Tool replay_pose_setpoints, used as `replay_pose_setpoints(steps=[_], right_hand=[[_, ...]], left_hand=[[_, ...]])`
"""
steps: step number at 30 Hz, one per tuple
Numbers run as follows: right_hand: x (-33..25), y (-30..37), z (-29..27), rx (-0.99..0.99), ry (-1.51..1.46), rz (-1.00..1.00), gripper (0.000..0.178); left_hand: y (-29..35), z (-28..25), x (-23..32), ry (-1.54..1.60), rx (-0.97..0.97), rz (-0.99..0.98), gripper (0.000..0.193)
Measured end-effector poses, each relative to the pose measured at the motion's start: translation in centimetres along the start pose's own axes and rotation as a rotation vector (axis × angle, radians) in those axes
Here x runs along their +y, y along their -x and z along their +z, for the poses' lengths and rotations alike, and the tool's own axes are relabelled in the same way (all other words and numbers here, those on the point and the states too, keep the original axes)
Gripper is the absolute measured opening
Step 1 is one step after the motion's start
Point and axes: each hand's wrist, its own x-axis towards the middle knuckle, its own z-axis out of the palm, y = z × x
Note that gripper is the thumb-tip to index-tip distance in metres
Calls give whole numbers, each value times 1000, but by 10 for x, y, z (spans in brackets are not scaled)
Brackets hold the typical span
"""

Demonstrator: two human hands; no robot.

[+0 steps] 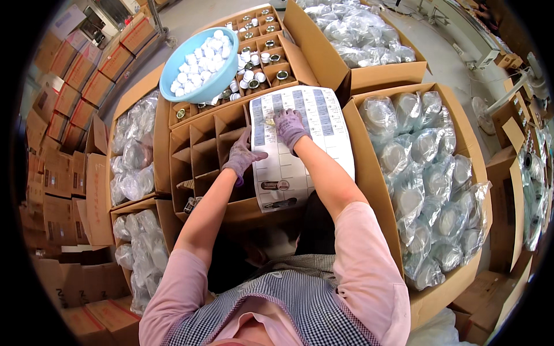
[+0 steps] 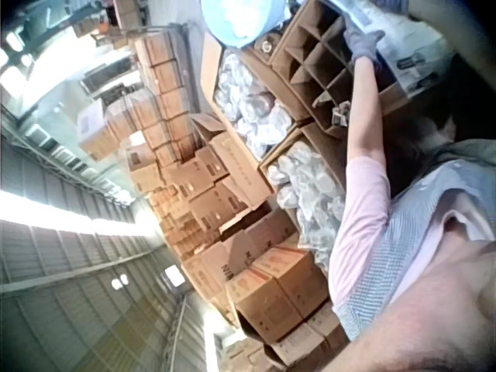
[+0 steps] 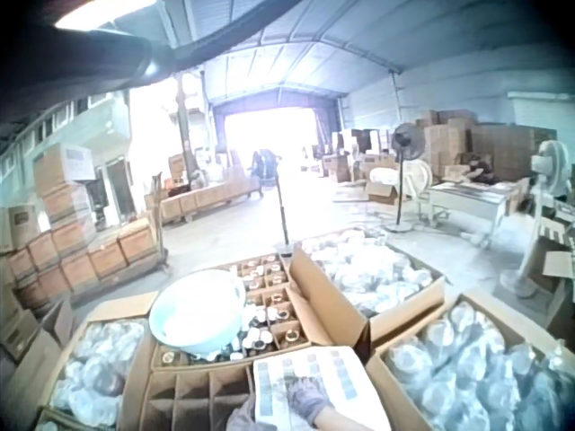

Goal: The person assembles cylindrical containers by removing plastic wrapping, peeling off labels, and attaching lids. They handle multiple containers, including pink and green ones, and place the finished items into a cardboard box.

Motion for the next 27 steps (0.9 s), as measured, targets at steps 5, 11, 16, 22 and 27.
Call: replay_pose_setpoints(steps=[5,11,16,22,27], right_hand=[[17,2,-8,143,-491,71,38],[54,39,-50,84,-730,239,65],[113,53,-40,141,-558,372,48],[122,72,-9,209,-631,399,39],[91,81,-24,92,-1598,296,41]], left_hand=[[-7,-3,-18,-355,29,11,87],[8,-6,13,-70,-21,-49,74],[8,-30,22,70,49,78,57],[33,-86,15,209,29,-23,57],[63,-109,4,466,34,-116,61]])
